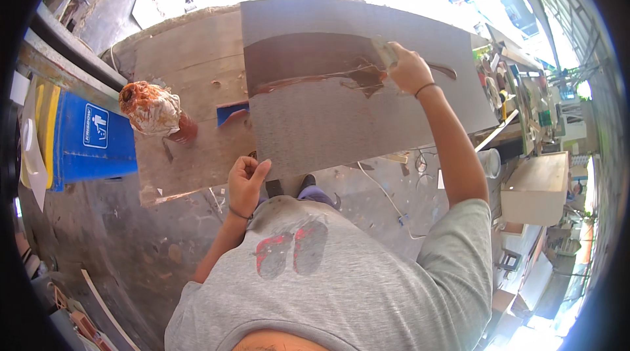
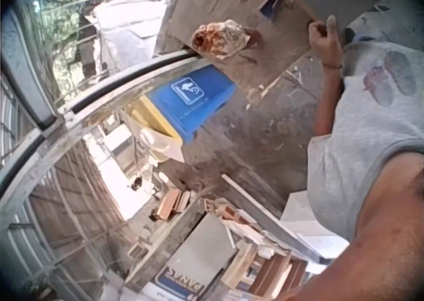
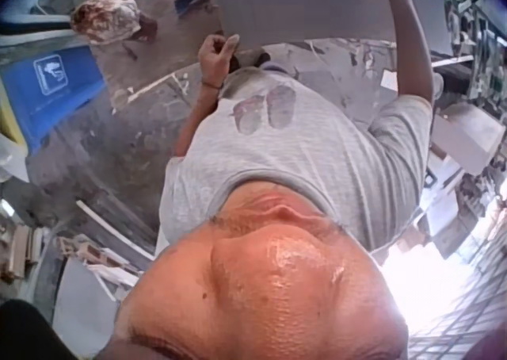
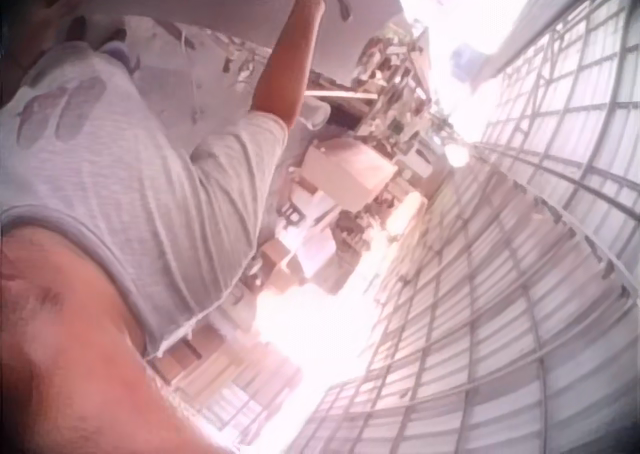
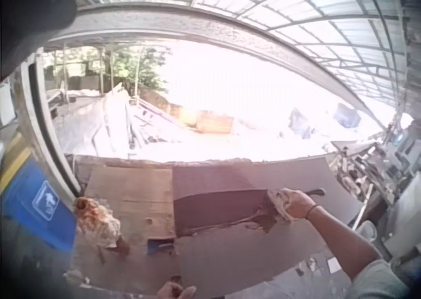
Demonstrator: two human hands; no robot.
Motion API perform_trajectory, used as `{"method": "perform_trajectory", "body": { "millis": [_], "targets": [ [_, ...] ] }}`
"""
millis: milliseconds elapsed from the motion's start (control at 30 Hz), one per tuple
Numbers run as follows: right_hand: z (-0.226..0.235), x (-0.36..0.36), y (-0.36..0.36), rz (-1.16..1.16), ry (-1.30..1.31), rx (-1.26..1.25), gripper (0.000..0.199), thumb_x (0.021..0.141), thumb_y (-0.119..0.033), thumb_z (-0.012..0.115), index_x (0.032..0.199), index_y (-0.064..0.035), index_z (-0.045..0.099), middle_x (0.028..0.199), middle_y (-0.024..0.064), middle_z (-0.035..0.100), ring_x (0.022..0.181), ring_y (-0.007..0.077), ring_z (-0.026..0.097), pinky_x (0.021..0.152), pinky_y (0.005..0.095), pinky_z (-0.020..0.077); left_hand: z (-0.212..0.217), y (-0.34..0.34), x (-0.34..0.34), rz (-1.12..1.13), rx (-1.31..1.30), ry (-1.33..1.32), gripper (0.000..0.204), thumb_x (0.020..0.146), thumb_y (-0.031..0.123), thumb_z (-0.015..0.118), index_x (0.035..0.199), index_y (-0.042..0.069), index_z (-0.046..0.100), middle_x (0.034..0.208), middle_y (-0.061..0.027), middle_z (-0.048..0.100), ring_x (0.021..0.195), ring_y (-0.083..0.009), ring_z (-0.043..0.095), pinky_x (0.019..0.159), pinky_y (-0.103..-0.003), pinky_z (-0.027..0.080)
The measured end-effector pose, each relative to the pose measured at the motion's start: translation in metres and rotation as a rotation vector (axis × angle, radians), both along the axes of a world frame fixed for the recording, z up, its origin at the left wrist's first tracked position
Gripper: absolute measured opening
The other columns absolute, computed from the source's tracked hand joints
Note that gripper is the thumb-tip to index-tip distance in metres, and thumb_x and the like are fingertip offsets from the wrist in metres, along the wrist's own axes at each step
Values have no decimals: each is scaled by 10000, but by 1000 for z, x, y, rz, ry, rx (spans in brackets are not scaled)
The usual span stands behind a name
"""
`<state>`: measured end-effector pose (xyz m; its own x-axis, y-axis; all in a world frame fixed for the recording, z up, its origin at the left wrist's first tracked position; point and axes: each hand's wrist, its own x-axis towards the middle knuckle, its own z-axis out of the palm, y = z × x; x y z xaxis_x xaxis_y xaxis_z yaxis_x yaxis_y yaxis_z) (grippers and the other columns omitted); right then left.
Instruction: The person uses a power sander on the edges of a wooden board, wipes the surface with a sanding block, and then applies glue from a bottle onto another wooden panel, spreading it with a small yellow spatula.
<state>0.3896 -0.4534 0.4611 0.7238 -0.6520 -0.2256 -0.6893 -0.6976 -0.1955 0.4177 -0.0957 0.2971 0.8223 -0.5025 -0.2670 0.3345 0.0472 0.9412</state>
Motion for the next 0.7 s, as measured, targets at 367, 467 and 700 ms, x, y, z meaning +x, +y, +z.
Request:
{"method": "perform_trajectory", "body": {
  "millis": [367,467,700],
  "targets": [
    [-34,-3,-69,63,-289,149,461,737,-73,468,1193,-27,526,1037,256,609,971,371,591,850,397,453,6,7,-8,-35,-1,6,226,796,161,710,818,56,511,648,56,479,561,-10,423,499,-160,342],
    [-20,-4,-50,113,-229,-251,494,762,-18,469,1253,-65,475,967,278,609,930,391,603,835,410,469,3,2,-6,27,-41,-54,253,773,150,725,869,39,520,678,47,471,591,-16,429,512,-163,354],
    [-24,-23,-44,117,19,-295,437,785,-54,462,1220,-85,482,990,285,597,963,418,575,846,468,446,15,-9,21,-24,106,-176,388,724,160,755,1003,10,531,736,22,490,641,-40,458,565,-174,395]
  ]
}}
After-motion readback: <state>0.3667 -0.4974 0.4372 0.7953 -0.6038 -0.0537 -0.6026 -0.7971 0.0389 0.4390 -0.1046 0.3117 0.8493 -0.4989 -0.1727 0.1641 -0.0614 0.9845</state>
